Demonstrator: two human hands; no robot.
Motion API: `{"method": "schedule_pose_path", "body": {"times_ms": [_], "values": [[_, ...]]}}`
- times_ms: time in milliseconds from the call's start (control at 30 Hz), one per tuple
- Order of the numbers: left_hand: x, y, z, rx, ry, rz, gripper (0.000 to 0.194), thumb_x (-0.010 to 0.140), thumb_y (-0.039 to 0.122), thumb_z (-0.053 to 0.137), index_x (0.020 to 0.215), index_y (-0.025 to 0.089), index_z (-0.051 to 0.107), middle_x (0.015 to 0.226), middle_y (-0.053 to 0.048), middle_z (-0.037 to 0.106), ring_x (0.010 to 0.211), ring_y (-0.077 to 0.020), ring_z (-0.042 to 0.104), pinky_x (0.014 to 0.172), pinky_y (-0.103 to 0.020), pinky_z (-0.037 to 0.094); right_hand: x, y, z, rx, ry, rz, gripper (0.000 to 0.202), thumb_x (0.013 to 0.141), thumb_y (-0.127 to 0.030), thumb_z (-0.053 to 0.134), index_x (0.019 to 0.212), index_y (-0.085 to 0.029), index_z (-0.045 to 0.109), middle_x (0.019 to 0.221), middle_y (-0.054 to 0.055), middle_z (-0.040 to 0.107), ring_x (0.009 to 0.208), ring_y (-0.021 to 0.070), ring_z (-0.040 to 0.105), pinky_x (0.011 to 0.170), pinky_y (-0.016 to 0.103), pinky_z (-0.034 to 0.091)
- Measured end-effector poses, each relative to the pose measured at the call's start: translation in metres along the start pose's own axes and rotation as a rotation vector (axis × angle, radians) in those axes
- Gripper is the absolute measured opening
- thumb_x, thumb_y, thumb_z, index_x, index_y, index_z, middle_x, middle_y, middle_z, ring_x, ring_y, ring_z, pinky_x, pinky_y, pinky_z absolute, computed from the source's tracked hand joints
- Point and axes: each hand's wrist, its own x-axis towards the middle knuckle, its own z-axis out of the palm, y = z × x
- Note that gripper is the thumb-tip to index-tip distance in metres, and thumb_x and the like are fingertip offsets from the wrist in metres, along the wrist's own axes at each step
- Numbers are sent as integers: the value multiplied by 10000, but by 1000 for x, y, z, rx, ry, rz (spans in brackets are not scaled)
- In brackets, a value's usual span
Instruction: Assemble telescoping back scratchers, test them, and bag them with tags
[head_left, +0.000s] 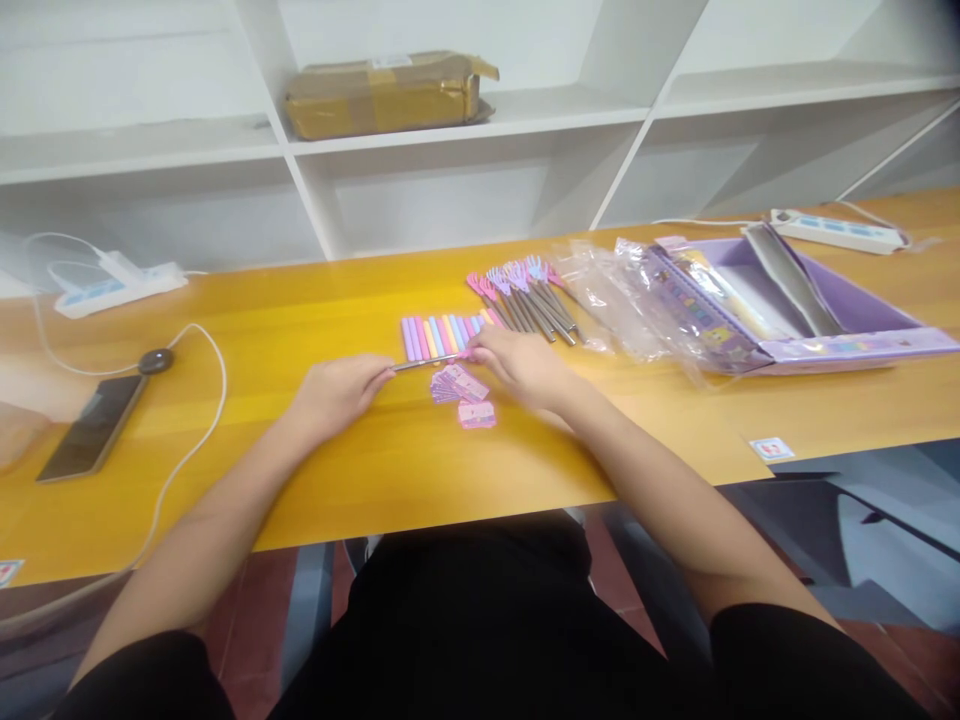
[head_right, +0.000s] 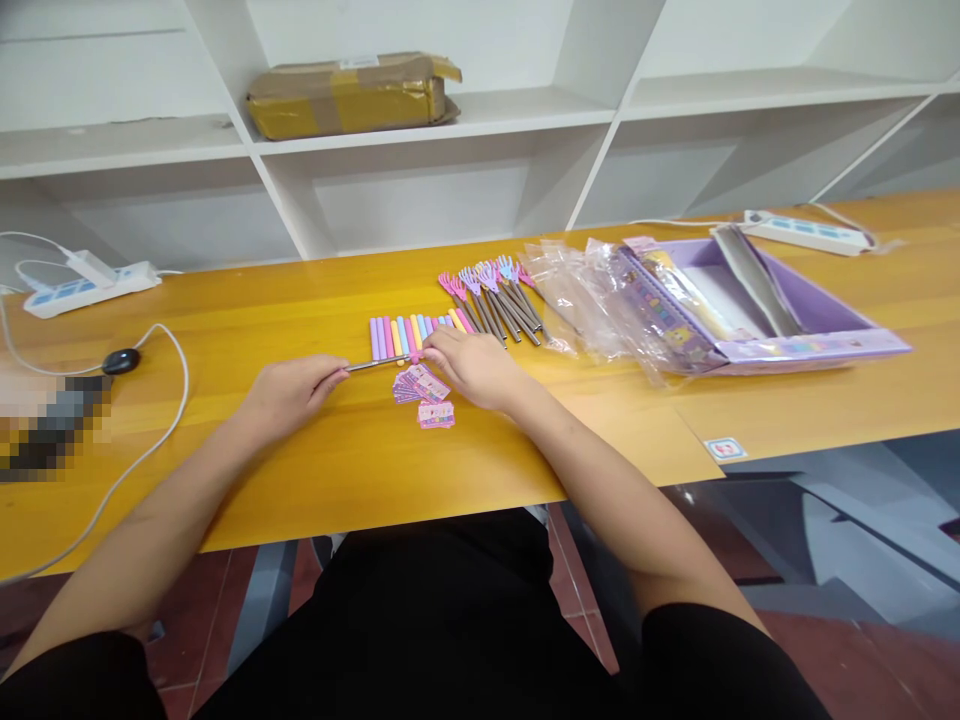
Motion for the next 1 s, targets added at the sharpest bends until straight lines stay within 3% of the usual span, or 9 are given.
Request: {"method": "schedule_pose_path", "body": {"times_ms": [100,200,300,400,567,733,833,1000], "values": [[2,-22,-4,7,64,-9,497,1229,470,388,1313,283,841,1345,-84,873,1156,-303,817,870,-396,597,-4,15,-16,38,59,29,695,1258,-702,190,1138,-237,692,1164,138,770,1060,303,720,890,407,498],[6,-38,-6,38,96,-11,508,1218,469,378,1329,281,836,1320,-103,872,1231,-320,800,997,-428,609,-4,29,-30,87,35,22,710,1241,-746,189,1015,-255,650,1055,117,733,992,297,694,930,419,505],[13,-47,-7,48,89,3,521,1214,480,366,1342,272,826,1318,-113,868,1249,-336,786,1089,-471,598,-1,38,-40,126,0,42,700,1230,-765,208,911,-266,581,956,99,683,900,289,649,913,430,493],[17,-60,-8,51,98,3,539,1211,500,354,1330,258,820,1317,-131,860,1236,-350,776,1125,-502,583,-1,48,-48,136,55,84,722,1193,-840,211,875,-273,525,900,95,650,852,293,610,869,446,482],[17,-98,-19,98,118,-85,596,1221,539,289,1285,246,805,1301,-152,841,1239,-367,731,1133,-526,527,-12,83,-62,117,176,165,784,1146,-931,271,888,-268,599,814,65,628,772,263,586,764,418,469],[7,-117,-40,143,119,-171,957,1216,724,-8,1348,150,746,1274,-140,781,1283,-310,620,1128,-486,428,-24,121,-73,151,298,237,812,1098,-997,355,931,-263,660,744,32,625,705,232,595,739,400,489],[5,-118,-48,106,98,-166,1064,1168,789,-63,1351,108,734,1235,-101,767,1271,-269,565,1151,-475,372,-27,130,-77,167,327,221,765,1138,-939,385,957,-258,682,744,25,605,706,216,585,755,394,487],[5,-137,-49,81,157,-189,1007,1205,770,4,1365,111,748,1222,-87,779,1257,-255,494,1177,-504,322,-34,134,-87,237,386,246,693,1154,-889,465,974,-259,692,814,37,606,723,187,572,780,393,478]]}}
